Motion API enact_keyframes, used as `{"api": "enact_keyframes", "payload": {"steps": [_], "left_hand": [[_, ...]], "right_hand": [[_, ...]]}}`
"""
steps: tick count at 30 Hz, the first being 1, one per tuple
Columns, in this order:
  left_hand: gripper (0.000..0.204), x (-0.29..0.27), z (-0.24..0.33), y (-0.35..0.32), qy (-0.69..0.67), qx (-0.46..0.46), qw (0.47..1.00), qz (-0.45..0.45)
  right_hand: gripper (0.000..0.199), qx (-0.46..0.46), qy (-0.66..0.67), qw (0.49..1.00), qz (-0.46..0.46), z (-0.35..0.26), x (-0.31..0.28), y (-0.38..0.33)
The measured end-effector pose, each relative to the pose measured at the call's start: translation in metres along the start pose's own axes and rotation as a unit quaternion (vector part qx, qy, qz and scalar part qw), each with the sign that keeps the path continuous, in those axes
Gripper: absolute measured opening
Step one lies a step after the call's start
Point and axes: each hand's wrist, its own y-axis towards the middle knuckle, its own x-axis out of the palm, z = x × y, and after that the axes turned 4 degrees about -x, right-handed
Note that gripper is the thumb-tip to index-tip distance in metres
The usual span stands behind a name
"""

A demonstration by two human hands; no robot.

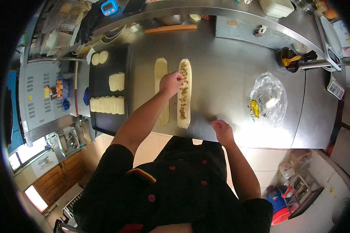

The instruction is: The person rolls dough pieces into elongated shapes, sprinkles chopped nuts onto them, folds the dough, and places the formed pieces on a baking tray. The person also retrieves a container of dark filling from a refrigerator and sprinkles it onto another dough piece.

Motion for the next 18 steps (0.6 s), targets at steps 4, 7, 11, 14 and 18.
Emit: {"api": "enact_keyframes", "payload": {"steps": [4, 7, 11, 14, 18], "left_hand": [[0.016, -0.009, -0.007, -0.014, 0.078, -0.039, 0.996, -0.016], [0.016, -0.018, -0.011, -0.055, 0.126, -0.051, 0.984, -0.114], [0.013, -0.009, -0.018, -0.087, 0.184, -0.061, 0.964, -0.184], [0.012, -0.006, -0.018, -0.086, 0.178, -0.069, 0.967, -0.169], [0.013, -0.001, -0.016, -0.075, 0.086, -0.024, 0.992, -0.084]], "right_hand": [[0.025, -0.009, 0.033, 0.999, 0.019, 0.014, -0.002, -0.005], [0.026, -0.027, 0.038, 0.998, 0.04, 0.039, -0.005, -0.006], [0.027, -0.025, 0.06, 0.996, 0.063, 0.022, -0.013, -0.013], [0.024, -0.068, 0.053, 0.988, 0.131, 0.017, -0.044, -0.022], [0.021, -0.079, 0.071, 0.947, 0.304, -0.003, -0.114, -0.016]]}}
